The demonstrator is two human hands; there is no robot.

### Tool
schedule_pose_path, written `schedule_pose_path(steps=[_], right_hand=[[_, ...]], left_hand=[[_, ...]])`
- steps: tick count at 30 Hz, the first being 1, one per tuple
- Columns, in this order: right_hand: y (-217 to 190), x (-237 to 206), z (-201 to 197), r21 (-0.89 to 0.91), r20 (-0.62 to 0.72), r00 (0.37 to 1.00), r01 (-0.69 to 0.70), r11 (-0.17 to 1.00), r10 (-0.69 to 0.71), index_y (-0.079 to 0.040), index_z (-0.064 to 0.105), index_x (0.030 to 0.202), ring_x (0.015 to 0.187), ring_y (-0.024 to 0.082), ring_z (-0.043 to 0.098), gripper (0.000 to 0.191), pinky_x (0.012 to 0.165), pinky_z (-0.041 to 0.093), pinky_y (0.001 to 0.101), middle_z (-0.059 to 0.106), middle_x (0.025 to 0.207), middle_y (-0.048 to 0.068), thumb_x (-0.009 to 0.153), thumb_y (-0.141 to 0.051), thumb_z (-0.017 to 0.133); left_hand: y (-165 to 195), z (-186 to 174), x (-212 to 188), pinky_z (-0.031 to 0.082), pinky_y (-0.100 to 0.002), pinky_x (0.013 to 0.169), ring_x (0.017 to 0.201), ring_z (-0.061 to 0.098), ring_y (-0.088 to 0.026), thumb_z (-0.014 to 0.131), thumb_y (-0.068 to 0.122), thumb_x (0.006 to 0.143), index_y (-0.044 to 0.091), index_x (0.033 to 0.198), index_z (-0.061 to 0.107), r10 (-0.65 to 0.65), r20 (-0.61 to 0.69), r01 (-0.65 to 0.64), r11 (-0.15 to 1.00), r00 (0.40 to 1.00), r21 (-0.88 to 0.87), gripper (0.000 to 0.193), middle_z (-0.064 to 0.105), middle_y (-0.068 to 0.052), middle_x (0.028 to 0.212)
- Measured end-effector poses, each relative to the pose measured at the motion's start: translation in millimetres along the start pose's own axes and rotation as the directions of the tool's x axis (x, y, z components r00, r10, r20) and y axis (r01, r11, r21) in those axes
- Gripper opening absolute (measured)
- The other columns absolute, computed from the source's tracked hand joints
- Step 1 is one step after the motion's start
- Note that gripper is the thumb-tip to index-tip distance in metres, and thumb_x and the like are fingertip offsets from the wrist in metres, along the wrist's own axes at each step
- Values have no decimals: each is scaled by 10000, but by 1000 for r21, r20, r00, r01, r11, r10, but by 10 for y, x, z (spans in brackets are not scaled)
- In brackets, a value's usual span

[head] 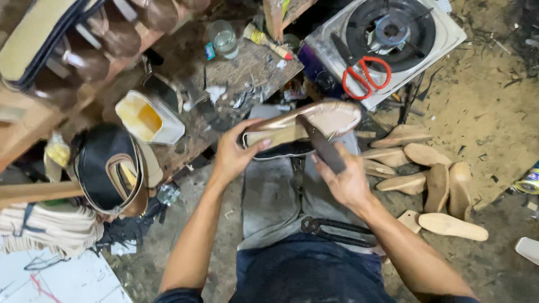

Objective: The person inserts a wooden insole into a brown shoe upper and uses pliers and a hammer to secure the insole to the shoe. The person repeatedly taps the insole and edges to ensure a tight fit.

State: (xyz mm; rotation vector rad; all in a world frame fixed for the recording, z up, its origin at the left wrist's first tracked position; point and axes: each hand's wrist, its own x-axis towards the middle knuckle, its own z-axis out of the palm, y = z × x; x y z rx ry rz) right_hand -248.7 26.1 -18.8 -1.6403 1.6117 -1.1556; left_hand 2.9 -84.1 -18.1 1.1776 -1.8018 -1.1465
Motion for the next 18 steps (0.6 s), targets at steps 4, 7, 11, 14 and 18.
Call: schedule_pose_path(steps=[4,7,11,14,18], right_hand=[[-14,-20,136,546,-214,955,291,785,-205,-55,560,995,652,218,557,271,624,495,371,558,766,117,932,-240,748],[29,-12,289,429,-80,994,105,897,-78,-50,568,970,615,167,570,239,558,453,321,585,726,56,928,-219,732],[37,19,347,-95,98,987,-115,989,124,-36,590,893,518,146,555,238,524,440,303,565,618,37,922,-211,750],[-16,23,323,475,-16,994,105,874,-110,-27,539,1033,685,85,560,224,621,466,272,582,794,24,974,-210,654],[-90,43,368,73,191,982,-8,997,-6,-7,626,999,625,131,592,163,567,478,301,631,743,74,915,-140,669]], left_hand=[[-192,72,-48,554,-315,953,1045,728,-176,847,135,827,40,1275,689,-16,-94,12,999,995,-39,484,784,-127,1147],[-181,39,-56,561,-306,938,1031,744,-163,844,131,823,39,1266,691,-40,-96,38,999,995,-24,478,784,-121,1132],[-137,-20,-34,554,-312,936,1043,729,-170,834,112,819,25,1267,680,-10,-114,5,999,993,-46,481,776,-133,1139],[-159,-13,-63,565,-307,934,1032,743,-161,823,118,839,26,1270,678,-3,-97,-5,996,995,-84,463,782,-125,1130],[-223,-12,-96,573,-298,924,1051,735,-156,815,117,846,31,1283,669,8,-129,-23,993,992,-119,469,775,-124,1164]])
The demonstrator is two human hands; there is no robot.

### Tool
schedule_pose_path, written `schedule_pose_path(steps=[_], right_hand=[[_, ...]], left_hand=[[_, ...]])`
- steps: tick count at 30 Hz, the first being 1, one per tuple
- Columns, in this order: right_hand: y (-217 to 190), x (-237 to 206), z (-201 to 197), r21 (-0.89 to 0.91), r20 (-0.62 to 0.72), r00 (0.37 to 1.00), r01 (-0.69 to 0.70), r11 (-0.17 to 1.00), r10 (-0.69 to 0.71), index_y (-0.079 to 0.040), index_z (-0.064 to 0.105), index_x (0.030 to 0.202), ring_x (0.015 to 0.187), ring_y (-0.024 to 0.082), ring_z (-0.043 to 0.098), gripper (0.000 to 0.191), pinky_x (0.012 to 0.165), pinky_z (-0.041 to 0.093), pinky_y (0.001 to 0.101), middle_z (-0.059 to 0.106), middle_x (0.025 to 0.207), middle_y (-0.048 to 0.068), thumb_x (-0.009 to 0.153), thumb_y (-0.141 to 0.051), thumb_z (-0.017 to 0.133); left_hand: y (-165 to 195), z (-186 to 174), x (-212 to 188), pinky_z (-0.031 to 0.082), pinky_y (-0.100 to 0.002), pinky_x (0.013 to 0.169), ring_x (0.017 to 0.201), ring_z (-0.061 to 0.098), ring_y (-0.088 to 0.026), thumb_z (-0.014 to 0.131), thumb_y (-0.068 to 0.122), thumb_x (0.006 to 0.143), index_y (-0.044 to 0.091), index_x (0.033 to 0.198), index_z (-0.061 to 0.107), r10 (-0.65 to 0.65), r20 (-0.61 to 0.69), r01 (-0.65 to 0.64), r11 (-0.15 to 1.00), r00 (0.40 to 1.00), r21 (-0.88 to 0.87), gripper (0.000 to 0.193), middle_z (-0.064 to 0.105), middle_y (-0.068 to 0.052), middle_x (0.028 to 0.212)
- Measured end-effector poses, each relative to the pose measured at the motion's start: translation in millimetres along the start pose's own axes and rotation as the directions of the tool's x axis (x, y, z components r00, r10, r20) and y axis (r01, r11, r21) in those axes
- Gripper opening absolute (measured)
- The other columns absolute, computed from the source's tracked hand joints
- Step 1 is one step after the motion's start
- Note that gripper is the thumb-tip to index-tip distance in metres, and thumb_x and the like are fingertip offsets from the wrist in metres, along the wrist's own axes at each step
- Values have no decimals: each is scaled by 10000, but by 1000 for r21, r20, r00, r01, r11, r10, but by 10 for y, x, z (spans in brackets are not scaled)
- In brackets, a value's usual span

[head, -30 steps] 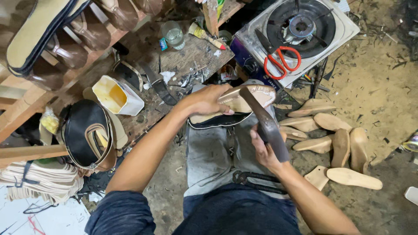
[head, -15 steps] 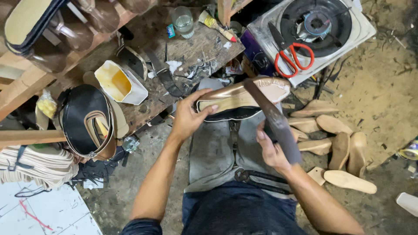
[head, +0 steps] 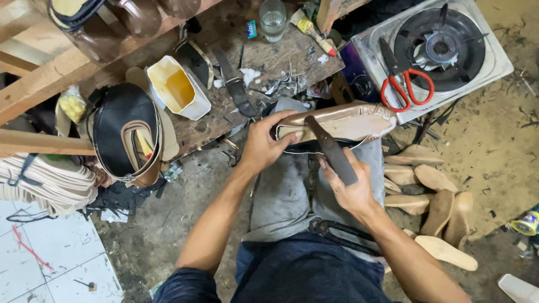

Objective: The person inserts a wooden insole into a brown shoe upper and uses pliers and a hammer to secure the insole to the shoe. The person repeatedly taps the insole and edges to ensure a tight fit.

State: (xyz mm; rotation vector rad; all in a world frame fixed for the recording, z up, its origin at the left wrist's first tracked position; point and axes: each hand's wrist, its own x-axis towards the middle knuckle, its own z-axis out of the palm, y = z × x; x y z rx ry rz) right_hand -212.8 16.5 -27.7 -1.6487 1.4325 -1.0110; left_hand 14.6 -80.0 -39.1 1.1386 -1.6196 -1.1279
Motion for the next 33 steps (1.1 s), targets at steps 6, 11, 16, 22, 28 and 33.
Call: schedule_pose_path(steps=[6,11,16,22,28,33], right_hand=[[-95,97,121,380,-88,993,107,919,-79,-48,569,1026,646,124,566,191,590,464,282,595,778,75,917,-145,692],[-262,81,-7,-183,-30,965,253,950,-262,-45,627,1001,647,173,566,147,609,464,329,576,758,94,945,-160,701],[-257,33,71,363,-114,947,321,875,-300,-55,571,1031,731,164,612,296,674,520,315,599,828,88,965,-305,717],[91,31,168,-32,-122,982,139,990,-142,-4,637,984,576,156,613,166,562,493,310,632,706,87,916,-142,700],[196,-86,53,-45,-118,993,25,999,-30,-4,602,965,591,138,661,178,559,513,285,665,708,42,941,-139,715],[223,-118,-4,54,-223,971,103,993,-88,26,614,1027,588,115,580,225,524,482,272,623,727,40,920,-164,669]], left_hand=[[-41,-24,-12,567,-303,931,1048,755,-177,830,124,847,37,1277,680,50,-22,-48,997,999,56,463,777,-138,1154],[-44,-37,-52,583,-300,870,977,764,-173,812,153,825,59,1284,681,-9,-4,9,999,1000,35,486,791,-123,1118],[-29,-41,-39,592,-303,850,981,765,-172,831,163,846,63,1282,683,-24,-22,25,997,999,69,471,777,-129,1134],[-27,-54,-22,555,-314,970,1086,743,-183,820,122,841,41,1291,674,42,4,-43,998,999,42,480,775,-134,1175],[-21,-26,-54,553,-295,944,1051,726,-148,816,98,817,43,1286,679,-74,1,74,995,997,62,492,785,-118,1142],[-3,-14,-49,548,-291,944,1039,712,-142,819,110,842,39,1280,677,-61,2,61,998,998,27,466,783,-119,1127]])
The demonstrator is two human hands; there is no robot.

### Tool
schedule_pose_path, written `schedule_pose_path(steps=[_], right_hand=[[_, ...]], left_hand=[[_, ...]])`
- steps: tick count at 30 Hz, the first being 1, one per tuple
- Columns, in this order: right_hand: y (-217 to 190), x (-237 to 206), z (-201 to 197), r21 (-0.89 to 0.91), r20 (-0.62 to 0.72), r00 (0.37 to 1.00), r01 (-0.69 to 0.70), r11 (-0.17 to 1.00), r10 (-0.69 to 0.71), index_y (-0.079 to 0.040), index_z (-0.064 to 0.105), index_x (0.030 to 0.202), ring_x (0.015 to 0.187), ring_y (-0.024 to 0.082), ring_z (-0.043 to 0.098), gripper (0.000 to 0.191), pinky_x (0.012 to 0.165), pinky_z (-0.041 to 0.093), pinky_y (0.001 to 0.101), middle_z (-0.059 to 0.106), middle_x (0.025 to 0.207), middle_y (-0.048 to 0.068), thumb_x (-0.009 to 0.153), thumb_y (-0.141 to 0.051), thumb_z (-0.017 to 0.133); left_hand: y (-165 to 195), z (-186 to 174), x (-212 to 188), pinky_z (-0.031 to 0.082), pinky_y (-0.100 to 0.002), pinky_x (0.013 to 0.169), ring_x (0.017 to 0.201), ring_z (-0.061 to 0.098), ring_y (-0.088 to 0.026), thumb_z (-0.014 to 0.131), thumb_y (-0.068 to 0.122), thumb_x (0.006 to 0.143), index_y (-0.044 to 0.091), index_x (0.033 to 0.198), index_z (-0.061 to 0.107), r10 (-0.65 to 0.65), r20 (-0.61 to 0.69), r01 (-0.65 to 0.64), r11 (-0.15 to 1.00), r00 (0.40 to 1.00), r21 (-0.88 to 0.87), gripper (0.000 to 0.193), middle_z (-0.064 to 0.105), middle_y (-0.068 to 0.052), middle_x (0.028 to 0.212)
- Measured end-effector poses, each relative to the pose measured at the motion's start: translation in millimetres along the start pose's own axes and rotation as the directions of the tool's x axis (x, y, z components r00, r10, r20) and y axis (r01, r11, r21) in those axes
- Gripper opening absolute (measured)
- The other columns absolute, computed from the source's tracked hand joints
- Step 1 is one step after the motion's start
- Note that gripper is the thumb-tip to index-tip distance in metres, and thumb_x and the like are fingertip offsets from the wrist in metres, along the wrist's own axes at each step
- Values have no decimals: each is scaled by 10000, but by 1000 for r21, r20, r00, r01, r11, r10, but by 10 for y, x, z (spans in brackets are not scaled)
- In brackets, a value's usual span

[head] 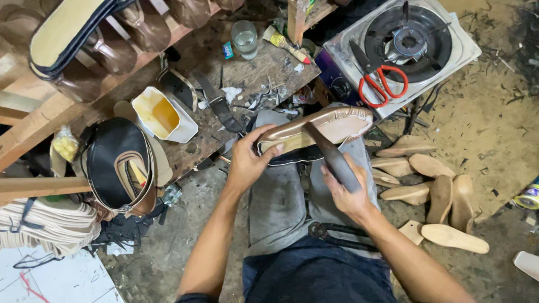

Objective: The person inserts a wooden insole into a brown shoe upper and uses pliers and a hammer to secure the insole to the shoe. The person repeatedly taps the insole and edges to ensure a tight fit.

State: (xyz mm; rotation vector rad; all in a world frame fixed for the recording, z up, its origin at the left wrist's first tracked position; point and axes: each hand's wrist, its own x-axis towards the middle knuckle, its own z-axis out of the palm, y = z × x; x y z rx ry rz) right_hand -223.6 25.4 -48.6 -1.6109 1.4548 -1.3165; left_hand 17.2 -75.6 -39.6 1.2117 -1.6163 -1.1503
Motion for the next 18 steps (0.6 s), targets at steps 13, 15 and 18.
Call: schedule_pose_path(steps=[13,15,18], right_hand=[[173,-39,-50,217,-249,962,-55,975,109,-40,563,906,574,101,567,275,540,473,267,579,684,3,1085,-247,584],[61,53,-91,233,-217,961,-120,965,172,-37,545,881,545,115,561,292,518,467,280,577,671,16,1081,-248,572],[-135,400,-403,117,-50,890,-445,888,453,-20,532,828,479,136,544,312,449,442,300,568,620,44,1035,-246,592]], left_hand=[[-29,5,-18,534,-306,981,1078,711,-169,829,120,825,42,1285,681,12,-11,-11,1000,1000,29,490,775,-129,1164],[-21,7,-42,528,-318,1002,1114,705,-185,830,128,829,53,1302,673,-20,-20,21,999,1000,35,504,761,-131,1199],[-28,30,-120,494,-361,1084,1244,652,-231,840,136,835,80,1333,647,-2,-53,6,996,999,87,537,692,-139,1316]])
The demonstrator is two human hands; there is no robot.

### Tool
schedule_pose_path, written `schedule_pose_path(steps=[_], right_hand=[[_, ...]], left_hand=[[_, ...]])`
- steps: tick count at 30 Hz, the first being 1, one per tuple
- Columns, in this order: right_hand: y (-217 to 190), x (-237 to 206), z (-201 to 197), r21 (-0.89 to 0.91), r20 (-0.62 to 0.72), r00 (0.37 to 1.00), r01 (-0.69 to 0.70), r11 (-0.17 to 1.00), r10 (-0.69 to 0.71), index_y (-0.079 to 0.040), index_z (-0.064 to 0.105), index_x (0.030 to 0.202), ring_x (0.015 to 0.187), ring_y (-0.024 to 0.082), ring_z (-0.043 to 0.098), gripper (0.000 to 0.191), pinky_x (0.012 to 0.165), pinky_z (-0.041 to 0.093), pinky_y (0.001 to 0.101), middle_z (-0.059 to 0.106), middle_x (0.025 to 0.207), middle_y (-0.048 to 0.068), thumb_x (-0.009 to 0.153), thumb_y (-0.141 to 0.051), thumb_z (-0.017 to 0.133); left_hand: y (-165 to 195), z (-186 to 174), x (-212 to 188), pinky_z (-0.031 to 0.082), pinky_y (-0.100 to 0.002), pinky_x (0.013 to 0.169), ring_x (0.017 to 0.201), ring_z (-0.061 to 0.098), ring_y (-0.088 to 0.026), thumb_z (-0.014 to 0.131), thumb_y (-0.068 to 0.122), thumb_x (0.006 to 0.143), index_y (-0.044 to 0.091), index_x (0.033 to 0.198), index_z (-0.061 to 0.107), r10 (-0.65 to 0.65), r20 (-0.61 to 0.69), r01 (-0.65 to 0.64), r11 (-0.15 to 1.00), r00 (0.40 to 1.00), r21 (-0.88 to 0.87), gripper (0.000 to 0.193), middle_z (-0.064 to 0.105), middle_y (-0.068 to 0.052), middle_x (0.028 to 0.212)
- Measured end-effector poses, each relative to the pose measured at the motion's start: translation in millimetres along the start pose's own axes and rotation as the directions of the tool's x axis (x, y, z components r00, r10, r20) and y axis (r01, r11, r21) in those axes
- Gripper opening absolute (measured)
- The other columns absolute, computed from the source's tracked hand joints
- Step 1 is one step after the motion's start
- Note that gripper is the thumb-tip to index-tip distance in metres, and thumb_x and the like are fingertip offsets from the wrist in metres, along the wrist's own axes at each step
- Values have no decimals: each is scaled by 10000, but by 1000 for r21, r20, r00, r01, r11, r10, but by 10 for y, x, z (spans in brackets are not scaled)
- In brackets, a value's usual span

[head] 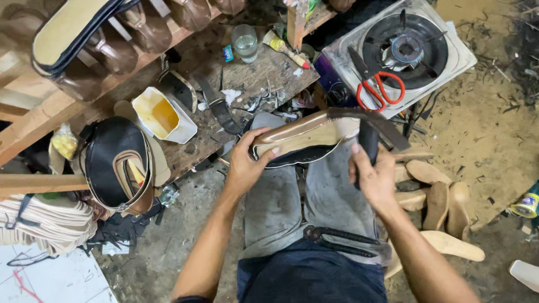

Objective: The person inserts a wooden insole into a brown shoe upper and uses pliers and a hammer to secure the insole to the shoe. The person repeatedly taps the insole and edges to ensure a tight fit.

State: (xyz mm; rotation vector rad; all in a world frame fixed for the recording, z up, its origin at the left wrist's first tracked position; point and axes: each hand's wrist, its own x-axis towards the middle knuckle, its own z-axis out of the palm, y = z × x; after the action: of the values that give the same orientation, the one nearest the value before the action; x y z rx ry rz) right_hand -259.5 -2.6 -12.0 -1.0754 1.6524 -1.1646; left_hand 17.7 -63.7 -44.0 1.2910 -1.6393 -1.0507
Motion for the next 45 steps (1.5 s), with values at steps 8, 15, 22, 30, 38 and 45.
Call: schedule_pose_path(steps=[8,15,22,30,38,45], right_hand=[[-503,1619,48,-502,555,738,665,553,-384,-15,609,1057,687,287,656,334,635,518,414,656,781,156,1026,-342,671],[-18,2539,961,-451,856,374,878,-161,-356,-43,645,1137,874,336,710,418,685,547,444,706,1036,159,959,-409,738],[-61,2499,1183,-421,813,361,906,-34,-457,-43,651,1156,1098,354,651,429,894,535,449,668,1142,177,863,-334,768],[-736,1013,198,-391,917,373,773,500,141,-182,364,1623,1117,316,646,1169,878,537,448,583,1357,156,668,-656,844],[-433,-26,52,-94,508,772,491,866,-382,-14,501,1485,1160,373,633,656,994,507,449,605,1271,192,952,-343,697],[-98,-602,-70,-442,394,918,235,865,-48,-32,577,1264,946,327,639,475,825,522,412,596,1136,170,902,-299,728]], left_hand=[[-266,267,-514,391,-454,1218,1507,382,-430,910,50,728,204,1382,628,291,-71,-279,949,954,144,729,319,-203,1640],[-434,376,-671,423,-510,1224,1490,423,-431,889,-9,710,232,1375,642,360,-114,-321,910,926,261,749,372,-203,1606],[-508,317,-699,399,-514,1245,1486,425,-431,859,-31,706,79,1523,420,316,-114,-284,931,942,230,934,383,-219,1597],[-394,320,-584,395,-492,1241,1497,409,-402,885,24,752,71,1587,322,363,-129,-334,921,923,202,1008,380,-212,1603],[196,745,-440,270,-345,1294,1585,328,-250,674,152,1013,28,1650,308,26,-144,-98,850,989,-518,745,365,-147,1694],[731,475,-44,426,-403,1159,1396,538,-352,770,238,926,35,1561,442,197,229,-174,978,953,-116,743,525,-199,1563]])
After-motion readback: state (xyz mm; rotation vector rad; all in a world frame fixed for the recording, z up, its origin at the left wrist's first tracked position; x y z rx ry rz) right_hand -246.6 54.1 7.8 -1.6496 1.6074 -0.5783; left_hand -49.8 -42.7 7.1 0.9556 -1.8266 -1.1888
